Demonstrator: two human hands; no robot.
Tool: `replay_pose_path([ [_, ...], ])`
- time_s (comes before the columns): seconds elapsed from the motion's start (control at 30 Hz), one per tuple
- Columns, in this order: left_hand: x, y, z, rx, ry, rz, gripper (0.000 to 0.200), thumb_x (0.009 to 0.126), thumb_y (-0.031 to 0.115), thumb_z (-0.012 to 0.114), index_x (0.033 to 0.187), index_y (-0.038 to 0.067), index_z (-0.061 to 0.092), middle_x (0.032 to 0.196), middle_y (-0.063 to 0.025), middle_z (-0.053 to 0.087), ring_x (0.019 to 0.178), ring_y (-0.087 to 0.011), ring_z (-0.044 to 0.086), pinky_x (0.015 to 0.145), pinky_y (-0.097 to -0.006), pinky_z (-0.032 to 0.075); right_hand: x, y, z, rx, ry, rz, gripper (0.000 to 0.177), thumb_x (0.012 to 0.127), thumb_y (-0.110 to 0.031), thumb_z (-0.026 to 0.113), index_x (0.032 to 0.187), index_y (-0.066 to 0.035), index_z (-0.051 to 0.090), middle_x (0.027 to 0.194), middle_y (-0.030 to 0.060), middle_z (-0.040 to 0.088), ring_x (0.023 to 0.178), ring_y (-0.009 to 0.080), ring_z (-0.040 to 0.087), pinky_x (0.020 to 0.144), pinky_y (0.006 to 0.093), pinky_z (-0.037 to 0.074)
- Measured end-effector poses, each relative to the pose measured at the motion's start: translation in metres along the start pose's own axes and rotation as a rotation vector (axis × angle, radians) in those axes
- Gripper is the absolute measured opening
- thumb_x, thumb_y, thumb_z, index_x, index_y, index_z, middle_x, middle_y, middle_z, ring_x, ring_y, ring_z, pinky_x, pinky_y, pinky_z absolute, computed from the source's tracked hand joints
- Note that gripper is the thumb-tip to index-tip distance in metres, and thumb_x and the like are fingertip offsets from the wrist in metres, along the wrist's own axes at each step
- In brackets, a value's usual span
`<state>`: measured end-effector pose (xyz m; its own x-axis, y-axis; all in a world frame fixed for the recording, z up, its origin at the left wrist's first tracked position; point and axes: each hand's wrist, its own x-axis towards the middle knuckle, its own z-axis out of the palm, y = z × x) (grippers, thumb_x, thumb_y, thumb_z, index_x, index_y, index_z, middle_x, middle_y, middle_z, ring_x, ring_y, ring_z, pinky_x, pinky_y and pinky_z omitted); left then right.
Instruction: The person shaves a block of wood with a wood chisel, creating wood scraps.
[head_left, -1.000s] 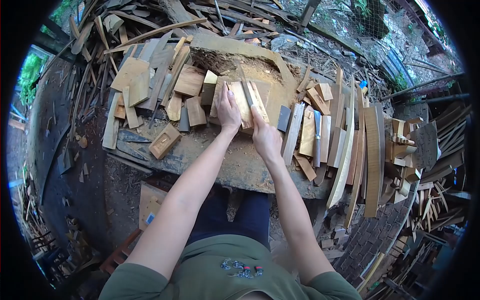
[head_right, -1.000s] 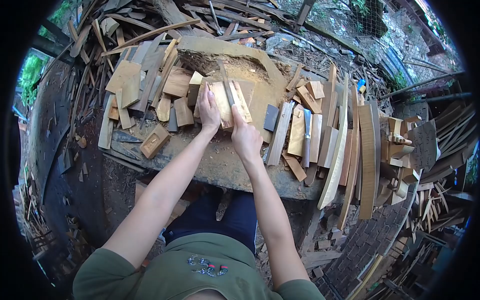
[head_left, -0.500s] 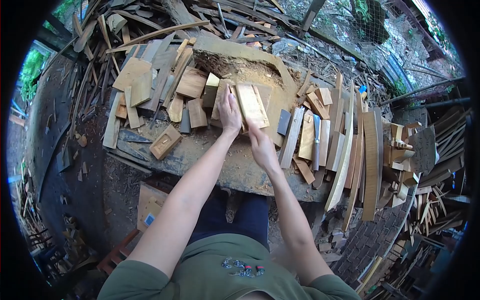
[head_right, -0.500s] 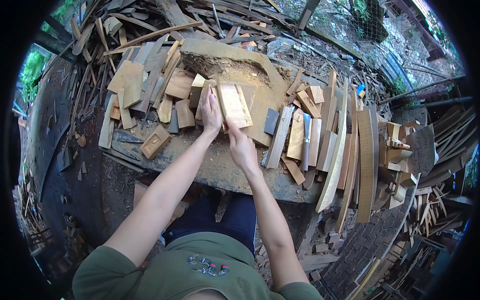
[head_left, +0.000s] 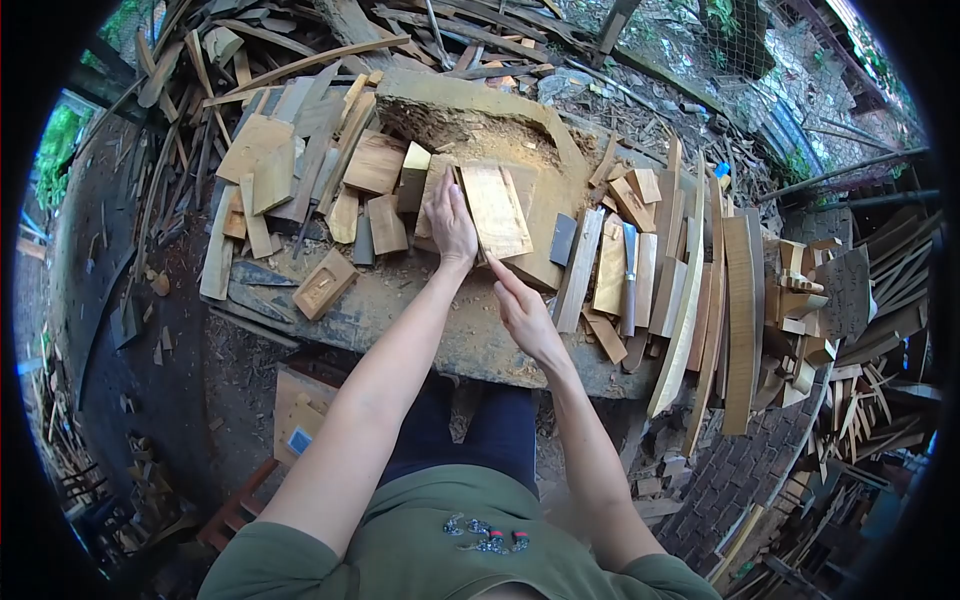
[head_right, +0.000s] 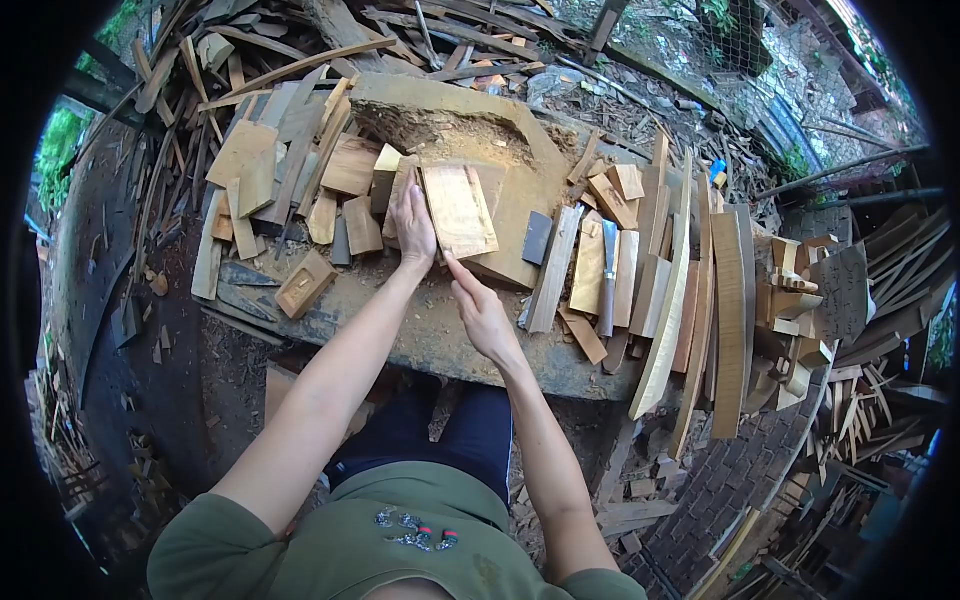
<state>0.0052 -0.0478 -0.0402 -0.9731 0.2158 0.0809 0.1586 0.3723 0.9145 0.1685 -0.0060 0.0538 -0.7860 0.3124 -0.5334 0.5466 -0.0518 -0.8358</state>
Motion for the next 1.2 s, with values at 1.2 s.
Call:
replay_pose_path([
  [1.2, -0.002, -0.008, 0.002, -0.023, 0.001, 0.002, 0.051, 0.108, 0.036, 0.027, 0.145, 0.007, 0.048, 0.146, -0.0129, 0.05, 0.133, -0.0304, 0.041, 0.113, -0.0394, 0.027, 0.035, 0.001, -0.002, -0.402, 0.189, -0.315, 0.041, 0.101, -0.031, 0.043, 0.14, -0.029, 0.054, 0.116, 0.021, 0.067, 0.106, 0.0406, 0.064, 0.089, 0.0498, 0.05],
])
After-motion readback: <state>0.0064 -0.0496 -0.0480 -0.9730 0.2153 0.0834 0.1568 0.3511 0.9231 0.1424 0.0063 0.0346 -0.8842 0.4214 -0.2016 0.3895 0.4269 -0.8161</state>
